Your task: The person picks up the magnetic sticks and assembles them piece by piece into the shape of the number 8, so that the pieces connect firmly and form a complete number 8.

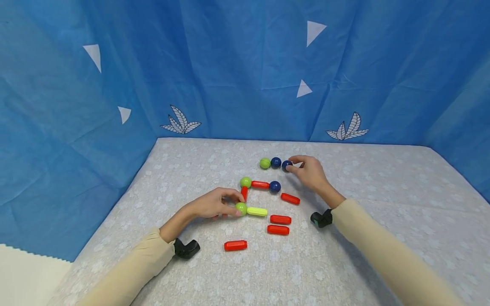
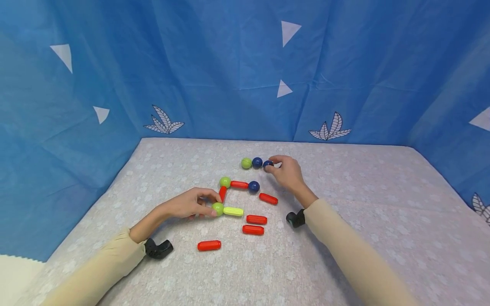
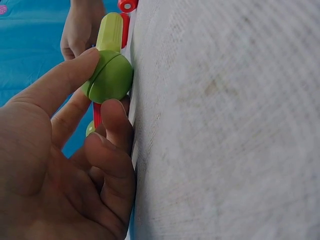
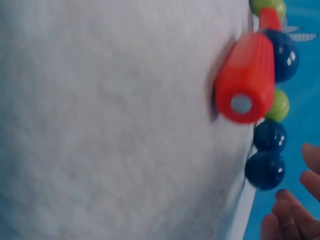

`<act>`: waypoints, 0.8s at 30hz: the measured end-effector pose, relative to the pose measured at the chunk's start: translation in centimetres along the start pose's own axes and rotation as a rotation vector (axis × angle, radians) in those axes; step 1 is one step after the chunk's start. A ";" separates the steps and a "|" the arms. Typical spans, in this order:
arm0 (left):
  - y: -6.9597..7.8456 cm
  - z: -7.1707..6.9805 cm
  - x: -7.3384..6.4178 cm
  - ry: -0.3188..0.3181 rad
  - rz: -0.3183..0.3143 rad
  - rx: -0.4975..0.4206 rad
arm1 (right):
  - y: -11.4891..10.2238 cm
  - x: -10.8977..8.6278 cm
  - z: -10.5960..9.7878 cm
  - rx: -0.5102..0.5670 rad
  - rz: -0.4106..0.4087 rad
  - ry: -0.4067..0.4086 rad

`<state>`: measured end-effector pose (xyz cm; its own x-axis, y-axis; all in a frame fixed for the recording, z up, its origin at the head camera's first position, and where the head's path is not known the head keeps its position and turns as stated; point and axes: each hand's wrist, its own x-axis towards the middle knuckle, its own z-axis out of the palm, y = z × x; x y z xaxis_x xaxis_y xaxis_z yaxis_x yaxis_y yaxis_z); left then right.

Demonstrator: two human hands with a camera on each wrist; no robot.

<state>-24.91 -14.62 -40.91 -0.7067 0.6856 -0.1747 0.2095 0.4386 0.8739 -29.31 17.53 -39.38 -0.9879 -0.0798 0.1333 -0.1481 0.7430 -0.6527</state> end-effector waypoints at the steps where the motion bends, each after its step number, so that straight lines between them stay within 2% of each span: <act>1: 0.0 0.0 0.0 -0.001 -0.001 -0.002 | 0.2 0.1 0.0 -0.002 0.004 -0.004; 11: 0.0 0.1 0.0 0.000 -0.029 -0.028 | 0.9 0.8 0.3 -0.003 0.044 -0.065; 24: 0.2 0.0 0.0 -0.001 -0.020 -0.040 | 0.5 1.0 0.5 -0.063 -0.010 -0.038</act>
<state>-24.82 -14.55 -40.78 -0.7100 0.6774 -0.1924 0.1685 0.4287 0.8876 -30.38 17.50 -40.01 -0.9876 -0.1119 0.1101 -0.1559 0.7824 -0.6030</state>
